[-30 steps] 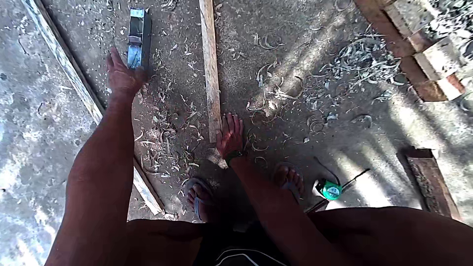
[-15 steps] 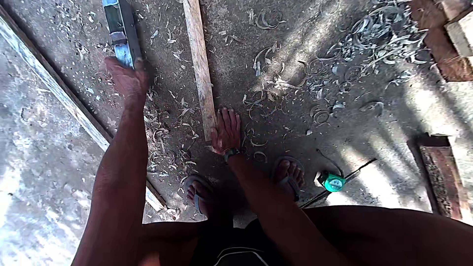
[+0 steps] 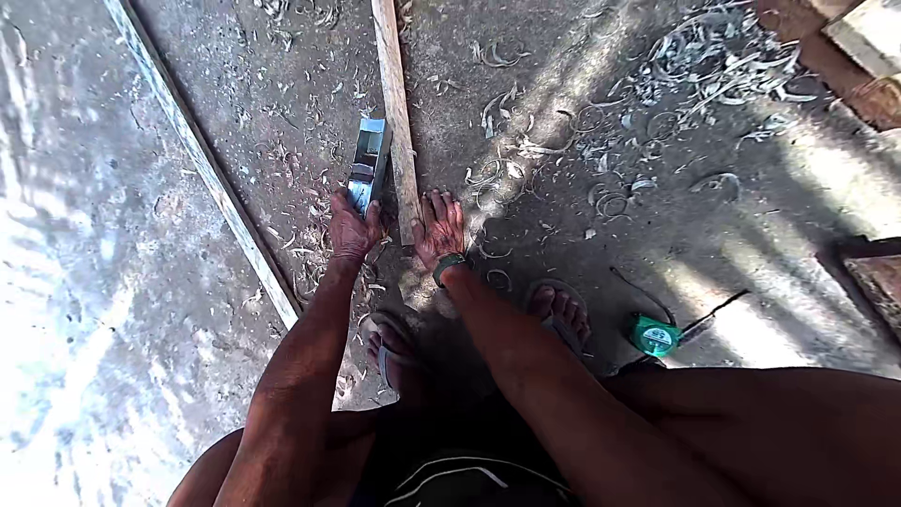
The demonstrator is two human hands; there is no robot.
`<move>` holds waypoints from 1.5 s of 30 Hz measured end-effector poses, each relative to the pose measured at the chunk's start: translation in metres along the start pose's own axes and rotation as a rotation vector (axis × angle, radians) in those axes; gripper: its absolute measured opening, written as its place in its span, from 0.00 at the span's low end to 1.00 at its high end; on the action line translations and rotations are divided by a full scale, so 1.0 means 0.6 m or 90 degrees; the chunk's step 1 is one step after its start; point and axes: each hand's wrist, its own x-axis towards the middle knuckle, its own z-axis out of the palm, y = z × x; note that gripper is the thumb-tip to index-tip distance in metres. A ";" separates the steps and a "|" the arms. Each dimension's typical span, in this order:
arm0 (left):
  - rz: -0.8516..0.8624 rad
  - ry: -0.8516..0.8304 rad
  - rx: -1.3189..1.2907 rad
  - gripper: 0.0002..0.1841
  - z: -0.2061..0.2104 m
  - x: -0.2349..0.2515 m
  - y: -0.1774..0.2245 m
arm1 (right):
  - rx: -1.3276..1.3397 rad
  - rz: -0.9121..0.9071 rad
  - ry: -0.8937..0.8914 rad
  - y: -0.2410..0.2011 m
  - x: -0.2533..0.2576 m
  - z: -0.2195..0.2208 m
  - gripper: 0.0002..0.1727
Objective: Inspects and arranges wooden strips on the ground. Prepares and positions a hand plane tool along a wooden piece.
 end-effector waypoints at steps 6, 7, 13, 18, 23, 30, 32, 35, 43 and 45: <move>0.322 -0.155 0.283 0.38 -0.158 0.055 0.013 | 0.067 0.036 -0.067 0.010 0.030 -0.052 0.26; 0.362 -0.161 0.308 0.38 -0.173 0.054 0.017 | 0.085 0.052 -0.061 0.007 0.034 -0.062 0.23; 0.281 -0.195 0.265 0.45 -0.148 -0.004 0.014 | 0.254 0.231 -0.136 -0.019 0.040 -0.090 0.18; 0.127 -0.188 0.065 0.55 -0.057 -0.076 -0.031 | 0.360 0.280 -0.154 -0.002 0.049 -0.083 0.14; 0.072 -0.183 -0.019 0.59 -0.018 -0.137 0.004 | 0.391 0.312 -0.126 0.000 0.047 -0.064 0.13; 0.104 -0.222 0.015 0.53 0.027 -0.200 -0.032 | 0.371 0.282 -0.111 0.001 0.044 -0.062 0.13; 0.089 -0.237 0.014 0.51 0.029 -0.232 -0.058 | 0.364 0.275 -0.097 0.001 0.040 -0.059 0.13; 0.084 -0.182 0.011 0.46 0.042 -0.263 -0.082 | 0.386 0.252 -0.070 0.003 0.039 -0.055 0.13; 0.093 -0.188 0.069 0.49 0.046 -0.007 0.064 | 0.399 0.288 -0.119 0.005 0.049 -0.065 0.11; 0.096 -0.165 0.055 0.50 0.047 0.030 0.079 | 0.418 0.299 -0.134 0.004 0.055 -0.071 0.11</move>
